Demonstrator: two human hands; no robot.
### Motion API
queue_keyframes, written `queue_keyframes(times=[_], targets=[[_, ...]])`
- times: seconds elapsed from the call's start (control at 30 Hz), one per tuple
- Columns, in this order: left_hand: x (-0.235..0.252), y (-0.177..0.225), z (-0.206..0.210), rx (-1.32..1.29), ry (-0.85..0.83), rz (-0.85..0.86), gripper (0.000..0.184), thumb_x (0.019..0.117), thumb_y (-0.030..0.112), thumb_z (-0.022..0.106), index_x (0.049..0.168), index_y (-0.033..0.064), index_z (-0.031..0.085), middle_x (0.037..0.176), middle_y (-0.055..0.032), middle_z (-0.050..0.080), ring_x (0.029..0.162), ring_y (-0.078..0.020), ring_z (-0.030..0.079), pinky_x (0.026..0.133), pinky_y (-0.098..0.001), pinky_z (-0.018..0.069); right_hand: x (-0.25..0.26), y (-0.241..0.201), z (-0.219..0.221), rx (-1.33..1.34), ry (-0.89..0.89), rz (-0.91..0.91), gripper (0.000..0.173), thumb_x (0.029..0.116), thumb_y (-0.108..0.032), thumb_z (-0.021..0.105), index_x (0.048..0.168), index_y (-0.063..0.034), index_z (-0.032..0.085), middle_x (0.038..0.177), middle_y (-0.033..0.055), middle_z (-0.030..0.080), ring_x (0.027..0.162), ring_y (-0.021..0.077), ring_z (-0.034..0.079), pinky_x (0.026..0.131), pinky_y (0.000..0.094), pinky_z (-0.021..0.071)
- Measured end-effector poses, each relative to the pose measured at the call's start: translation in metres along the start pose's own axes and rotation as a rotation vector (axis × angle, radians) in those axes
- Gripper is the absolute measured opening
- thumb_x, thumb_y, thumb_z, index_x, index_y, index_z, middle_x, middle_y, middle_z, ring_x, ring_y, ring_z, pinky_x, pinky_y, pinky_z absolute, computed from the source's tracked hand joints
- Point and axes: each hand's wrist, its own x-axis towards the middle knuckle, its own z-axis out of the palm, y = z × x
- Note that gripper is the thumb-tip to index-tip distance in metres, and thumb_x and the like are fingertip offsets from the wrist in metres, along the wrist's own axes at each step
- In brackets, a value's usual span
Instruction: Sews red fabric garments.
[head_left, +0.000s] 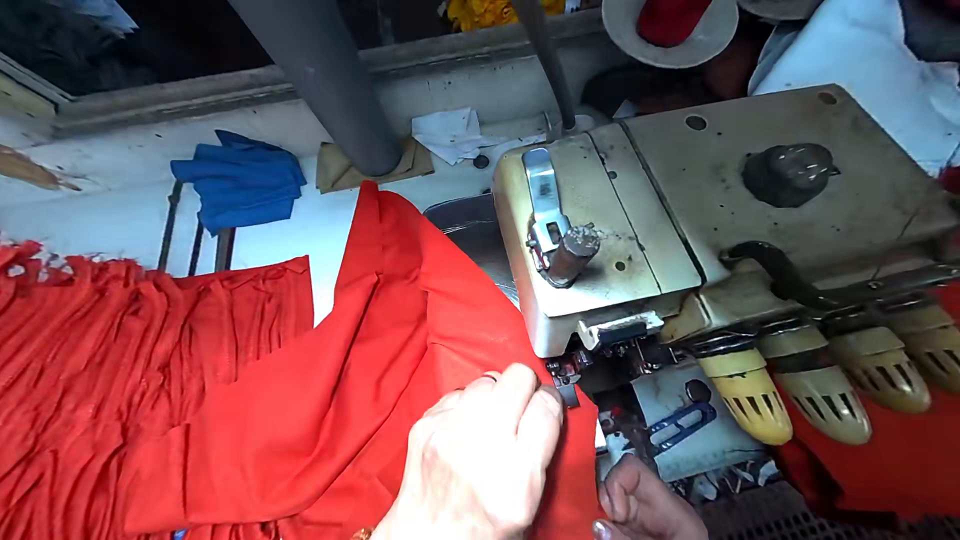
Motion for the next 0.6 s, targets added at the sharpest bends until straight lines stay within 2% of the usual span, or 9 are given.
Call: queue_keyframes(times=[0.1, 0.17, 0.27, 0.37, 0.43, 0.53, 0.6], targets=[[-0.004, 0.007, -0.007, 0.035, -0.038, 0.008, 0.019, 0.0969, 0.009, 0.058, 0.096, 0.0097, 0.076, 0.086, -0.0075, 0.073, 0.076, -0.0212, 0.068, 0.062, -0.03, 0.0523, 0.002, -0.003, -0.006, -0.006, -0.009, -0.044, 0.02, 0.0872, -0.002, 0.064, 0.095, -0.0184, 0.055, 0.079, -0.0152, 0.058, 0.071, -0.0111, 0.053, 0.062, 0.0078, 0.0428], [-0.007, 0.005, -0.006, 0.032, -0.034, 0.016, 0.023, 0.0983, 0.008, 0.055, 0.103, 0.0096, 0.077, 0.094, -0.008, 0.074, 0.081, -0.0221, 0.066, 0.07, -0.0321, 0.05, 0.006, -0.008, -0.008, -0.005, -0.009, -0.07, 0.018, 0.088, -0.003, 0.064, 0.093, -0.0186, 0.055, 0.078, -0.015, 0.056, 0.07, -0.0115, 0.051, 0.062, 0.007, 0.0417], [-0.006, -0.013, 0.005, 0.034, 0.046, 0.035, 0.021, 0.0998, 0.013, 0.055, 0.103, 0.0119, 0.076, 0.102, -0.008, 0.075, 0.093, -0.0228, 0.068, 0.078, -0.0364, 0.0511, 0.019, -0.017, -0.006, -0.003, 0.018, -0.128, 0.018, 0.0882, -0.002, 0.064, 0.091, -0.0182, 0.056, 0.078, -0.0137, 0.057, 0.071, -0.0104, 0.053, 0.063, 0.0072, 0.0433], [0.006, -0.032, 0.007, 0.028, 0.072, 0.029, 0.019, 0.0986, 0.017, 0.057, 0.097, 0.0111, 0.076, 0.106, -0.0103, 0.073, 0.101, -0.0259, 0.065, 0.085, -0.0419, 0.0472, 0.035, -0.027, 0.001, -0.091, 0.067, -0.159, 0.021, 0.0834, 0.002, 0.063, 0.088, -0.0162, 0.054, 0.074, -0.0126, 0.057, 0.068, -0.0107, 0.052, 0.06, 0.0063, 0.0427], [0.016, -0.041, 0.007, 0.049, 0.07, 0.016, 0.023, 0.0986, 0.018, 0.056, 0.1, 0.0109, 0.078, 0.112, -0.0117, 0.074, 0.111, -0.0297, 0.066, 0.093, -0.0468, 0.049, 0.041, -0.031, 0.005, -0.138, 0.091, -0.165, 0.021, 0.082, 0.003, 0.063, 0.087, -0.0146, 0.053, 0.071, -0.0117, 0.055, 0.064, -0.0108, 0.05, 0.056, 0.0063, 0.0403], [0.027, -0.055, 0.009, 0.055, 0.066, -0.023, 0.028, 0.1003, 0.021, 0.054, 0.103, 0.0106, 0.08, 0.116, -0.0145, 0.073, 0.116, -0.0347, 0.065, 0.098, -0.0531, 0.0468, 0.045, -0.032, 0.008, -0.177, 0.118, -0.161, 0.021, 0.0812, 0.004, 0.063, 0.084, -0.014, 0.052, 0.067, -0.0119, 0.053, 0.059, -0.0113, 0.047, 0.053, 0.0061, 0.0386], [0.035, -0.06, 0.009, 0.055, 0.058, -0.045, 0.027, 0.1019, 0.022, 0.055, 0.106, 0.0092, 0.079, 0.12, -0.0154, 0.071, 0.121, -0.0357, 0.062, 0.103, -0.0531, 0.0438, 0.044, -0.032, 0.009, -0.204, 0.125, -0.169, 0.02, 0.0811, 0.003, 0.063, 0.083, -0.0134, 0.052, 0.068, -0.0111, 0.052, 0.06, -0.0113, 0.047, 0.053, 0.0055, 0.0382]])
